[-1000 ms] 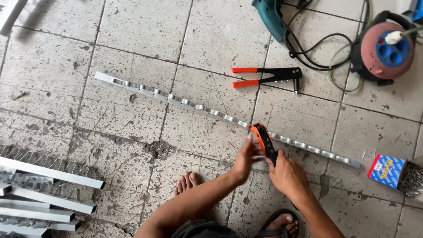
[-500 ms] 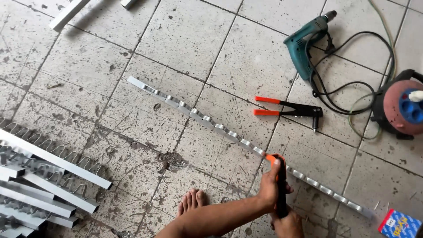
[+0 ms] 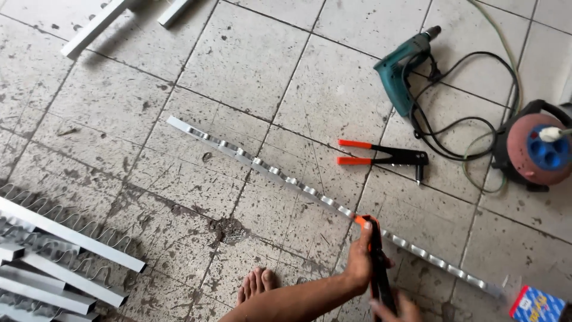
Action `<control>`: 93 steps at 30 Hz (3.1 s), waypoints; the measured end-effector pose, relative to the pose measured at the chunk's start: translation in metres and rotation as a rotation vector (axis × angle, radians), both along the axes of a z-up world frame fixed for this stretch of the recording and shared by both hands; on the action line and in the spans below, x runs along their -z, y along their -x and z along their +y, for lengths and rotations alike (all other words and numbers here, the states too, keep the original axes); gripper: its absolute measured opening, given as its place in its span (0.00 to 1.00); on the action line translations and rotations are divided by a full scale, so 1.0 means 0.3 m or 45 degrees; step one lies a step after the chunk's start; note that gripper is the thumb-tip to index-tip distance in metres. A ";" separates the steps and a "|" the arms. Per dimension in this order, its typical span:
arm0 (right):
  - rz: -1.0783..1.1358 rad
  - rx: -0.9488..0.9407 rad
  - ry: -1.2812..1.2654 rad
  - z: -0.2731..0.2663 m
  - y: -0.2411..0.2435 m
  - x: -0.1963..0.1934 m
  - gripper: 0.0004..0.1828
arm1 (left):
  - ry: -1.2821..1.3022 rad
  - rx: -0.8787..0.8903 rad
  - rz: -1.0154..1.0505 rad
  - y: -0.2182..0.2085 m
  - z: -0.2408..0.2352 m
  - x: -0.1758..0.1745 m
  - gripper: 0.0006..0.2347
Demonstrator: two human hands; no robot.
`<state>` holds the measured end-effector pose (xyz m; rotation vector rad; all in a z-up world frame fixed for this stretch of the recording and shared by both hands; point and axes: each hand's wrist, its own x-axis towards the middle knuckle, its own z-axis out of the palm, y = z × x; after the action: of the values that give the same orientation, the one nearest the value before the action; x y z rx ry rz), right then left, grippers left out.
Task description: Using a manual rivet gun to attach rivets to a long metal strip on the floor.
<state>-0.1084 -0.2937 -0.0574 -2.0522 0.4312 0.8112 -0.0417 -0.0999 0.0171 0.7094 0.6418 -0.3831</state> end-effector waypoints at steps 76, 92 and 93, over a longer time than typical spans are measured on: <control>-0.138 -0.212 0.207 0.229 -0.001 -0.158 0.03 | -0.060 -0.017 0.011 -0.010 0.003 0.037 0.28; 0.006 -0.080 -0.451 0.094 -0.062 -0.310 0.20 | -0.084 0.031 -0.022 0.012 0.011 0.011 0.30; -0.214 0.332 -1.335 0.046 -0.064 -0.294 0.25 | -0.158 0.128 -0.074 0.002 0.014 -0.018 0.40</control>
<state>-0.0891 -0.2798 0.0309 -1.0435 0.1125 0.5192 -0.0424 -0.0958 0.0226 0.8702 0.5800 -0.4168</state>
